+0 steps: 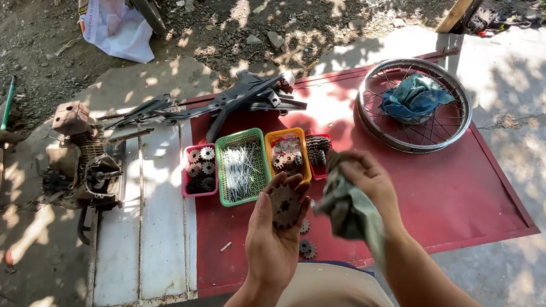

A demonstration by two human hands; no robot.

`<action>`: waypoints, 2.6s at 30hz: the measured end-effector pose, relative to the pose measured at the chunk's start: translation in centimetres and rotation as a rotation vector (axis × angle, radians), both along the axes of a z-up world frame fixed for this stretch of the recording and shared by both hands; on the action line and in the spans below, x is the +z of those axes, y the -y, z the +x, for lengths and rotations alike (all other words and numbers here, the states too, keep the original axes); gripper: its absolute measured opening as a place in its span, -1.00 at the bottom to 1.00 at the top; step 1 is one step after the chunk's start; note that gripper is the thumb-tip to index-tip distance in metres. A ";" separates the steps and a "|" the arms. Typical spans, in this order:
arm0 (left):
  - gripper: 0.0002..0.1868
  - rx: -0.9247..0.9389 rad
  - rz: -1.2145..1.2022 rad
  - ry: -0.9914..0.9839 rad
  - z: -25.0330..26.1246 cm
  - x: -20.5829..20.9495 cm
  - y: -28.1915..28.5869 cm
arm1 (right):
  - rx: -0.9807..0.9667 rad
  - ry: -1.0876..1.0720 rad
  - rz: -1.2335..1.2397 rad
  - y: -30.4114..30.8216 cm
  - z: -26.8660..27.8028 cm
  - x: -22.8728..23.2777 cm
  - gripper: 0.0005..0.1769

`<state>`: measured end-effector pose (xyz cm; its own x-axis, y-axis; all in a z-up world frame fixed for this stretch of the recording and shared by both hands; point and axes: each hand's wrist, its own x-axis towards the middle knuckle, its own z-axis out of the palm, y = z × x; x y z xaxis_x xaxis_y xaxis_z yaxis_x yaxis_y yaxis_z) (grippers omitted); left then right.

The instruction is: The person wipes several small metal gears with a cloth on a red workbench. They handle the gears one by one, turning them over to clean different sides, and place them back on the table or into a yellow basket.

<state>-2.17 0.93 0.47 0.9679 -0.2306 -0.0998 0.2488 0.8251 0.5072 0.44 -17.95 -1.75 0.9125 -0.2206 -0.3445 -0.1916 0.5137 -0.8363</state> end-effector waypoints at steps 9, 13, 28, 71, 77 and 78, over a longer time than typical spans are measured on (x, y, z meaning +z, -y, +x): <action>-0.49 0.133 0.349 -0.193 0.7 -0.2 1.3 | 0.447 0.626 -1.029 -7.7 -4.4 3.8 -0.35; -0.51 0.192 0.303 -0.248 1.4 -1.2 0.8 | 0.553 0.680 -1.104 -6.8 -4.4 3.7 -0.30; -0.51 0.123 0.108 -0.201 1.3 -1.2 0.9 | 0.298 0.768 -1.151 -7.1 -2.0 0.9 -0.56; -0.53 0.063 0.208 -0.439 1.2 -5.3 1.9 | 0.342 0.246 -0.366 -5.4 -2.2 -3.2 -0.60; -0.43 -0.062 0.225 -0.522 0.9 -4.7 1.7 | 0.271 0.239 -0.730 -6.7 -4.1 -3.0 -0.63; -0.43 -0.066 0.286 -0.567 1.0 -4.5 1.5 | 0.318 0.281 -0.738 -6.9 -4.7 -3.1 -0.64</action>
<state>-1.20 -0.57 -3.98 0.7311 -0.1763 -0.6591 0.5890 0.6507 0.4793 -4.26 -11.01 -4.82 0.9992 -0.0182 0.0351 0.0301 -0.2250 -0.9739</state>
